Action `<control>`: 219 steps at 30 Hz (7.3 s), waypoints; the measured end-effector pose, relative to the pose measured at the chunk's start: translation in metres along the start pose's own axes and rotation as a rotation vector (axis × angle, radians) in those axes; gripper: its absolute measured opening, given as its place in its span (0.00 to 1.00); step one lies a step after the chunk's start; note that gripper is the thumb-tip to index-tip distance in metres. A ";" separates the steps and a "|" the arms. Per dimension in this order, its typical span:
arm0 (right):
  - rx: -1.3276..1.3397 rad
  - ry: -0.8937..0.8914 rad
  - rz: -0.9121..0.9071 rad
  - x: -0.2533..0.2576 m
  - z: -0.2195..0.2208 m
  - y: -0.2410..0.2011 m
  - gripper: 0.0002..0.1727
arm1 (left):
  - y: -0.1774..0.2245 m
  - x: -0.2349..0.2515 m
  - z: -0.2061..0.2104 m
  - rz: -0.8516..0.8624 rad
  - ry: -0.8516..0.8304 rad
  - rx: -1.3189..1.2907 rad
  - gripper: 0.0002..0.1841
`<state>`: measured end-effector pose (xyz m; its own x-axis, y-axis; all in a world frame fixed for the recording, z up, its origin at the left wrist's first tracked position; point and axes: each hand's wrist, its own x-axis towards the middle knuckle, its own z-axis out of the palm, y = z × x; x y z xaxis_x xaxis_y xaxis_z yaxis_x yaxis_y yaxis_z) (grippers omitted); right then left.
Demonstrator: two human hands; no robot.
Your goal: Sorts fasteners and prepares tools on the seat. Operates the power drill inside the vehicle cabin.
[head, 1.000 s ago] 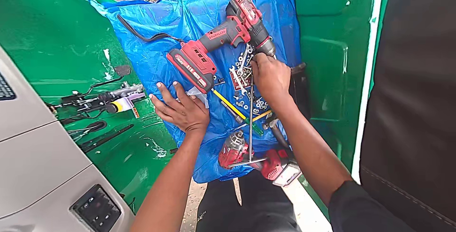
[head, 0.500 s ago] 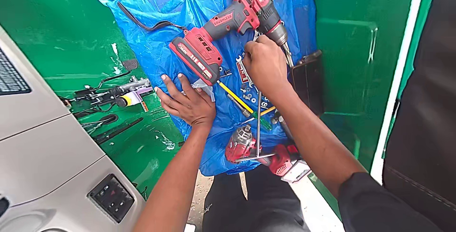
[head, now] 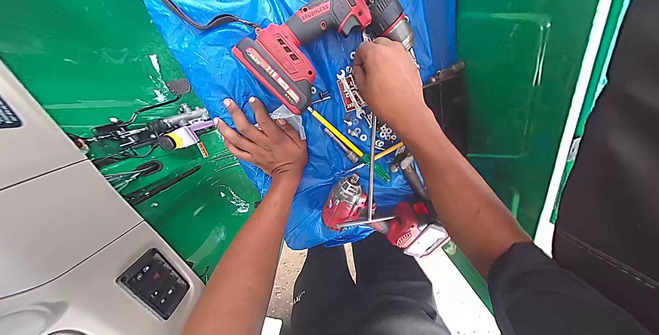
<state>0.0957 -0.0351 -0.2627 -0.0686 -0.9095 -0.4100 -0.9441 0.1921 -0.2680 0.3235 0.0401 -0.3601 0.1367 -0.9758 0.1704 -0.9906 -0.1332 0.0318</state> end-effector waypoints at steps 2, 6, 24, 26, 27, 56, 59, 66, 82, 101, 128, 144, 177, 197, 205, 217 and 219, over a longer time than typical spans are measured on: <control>0.399 0.088 -0.018 -0.010 -0.002 0.014 0.08 | 0.000 0.001 0.000 0.003 0.013 0.004 0.32; 1.669 -0.177 0.090 -0.052 -0.004 0.029 0.06 | 0.000 0.000 -0.001 0.007 0.018 0.000 0.32; -0.104 -0.071 0.040 -0.090 0.052 -0.023 0.11 | -0.001 0.000 -0.001 0.005 0.005 0.008 0.32; -0.077 -0.063 -0.005 -0.090 0.051 -0.020 0.10 | -0.001 -0.001 0.000 0.008 0.020 0.004 0.32; -0.011 -0.053 -0.013 -0.090 0.049 -0.015 0.10 | -0.001 -0.001 0.000 0.010 0.015 0.007 0.32; 0.081 0.158 0.098 -0.036 0.033 0.011 0.16 | -0.001 0.000 0.000 0.007 0.003 0.013 0.32; -0.014 0.107 0.080 -0.035 0.030 0.006 0.17 | -0.004 -0.002 0.001 0.007 -0.037 0.009 0.33; -0.096 0.150 -0.091 -0.038 0.038 0.011 0.14 | -0.001 -0.002 0.000 -0.004 -0.034 0.007 0.32; 1.930 0.004 0.297 -0.122 -0.001 0.052 0.12 | -0.001 -0.002 -0.003 0.009 -0.035 0.016 0.33; 0.961 0.077 0.066 -0.224 0.002 -0.005 0.07 | -0.010 -0.054 -0.142 0.076 -0.267 -1.234 0.20; 0.103 0.381 -0.024 -0.090 0.019 0.053 0.12 | -0.006 -0.037 -0.025 0.576 -0.061 -0.244 0.27; 0.065 0.349 0.054 -0.087 0.036 0.044 0.11 | 0.003 -0.035 -0.022 0.574 -0.052 -0.281 0.25; 0.161 0.496 -0.019 -0.083 0.049 0.032 0.10 | 0.004 -0.036 -0.025 0.571 -0.087 -0.238 0.26; 0.018 0.123 -0.347 -0.125 0.050 0.029 0.12 | 0.001 -0.037 -0.023 0.576 -0.104 -0.261 0.26; 0.156 0.272 -0.145 -0.093 0.040 0.033 0.12 | 0.002 -0.036 -0.025 0.571 -0.098 -0.245 0.26; 0.084 0.144 -0.362 -0.130 0.062 0.010 0.14 | 0.004 -0.035 -0.026 0.589 -0.096 -0.260 0.25; 0.258 0.194 -0.345 -0.140 0.053 0.018 0.13 | 0.004 -0.035 -0.025 0.590 -0.097 -0.267 0.26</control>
<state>0.1057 0.1146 -0.2563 0.1534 -0.9836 -0.0952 -0.8128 -0.0708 -0.5782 0.3152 0.0779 -0.3409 -0.4428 -0.8848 0.1450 -0.8612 0.4647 0.2058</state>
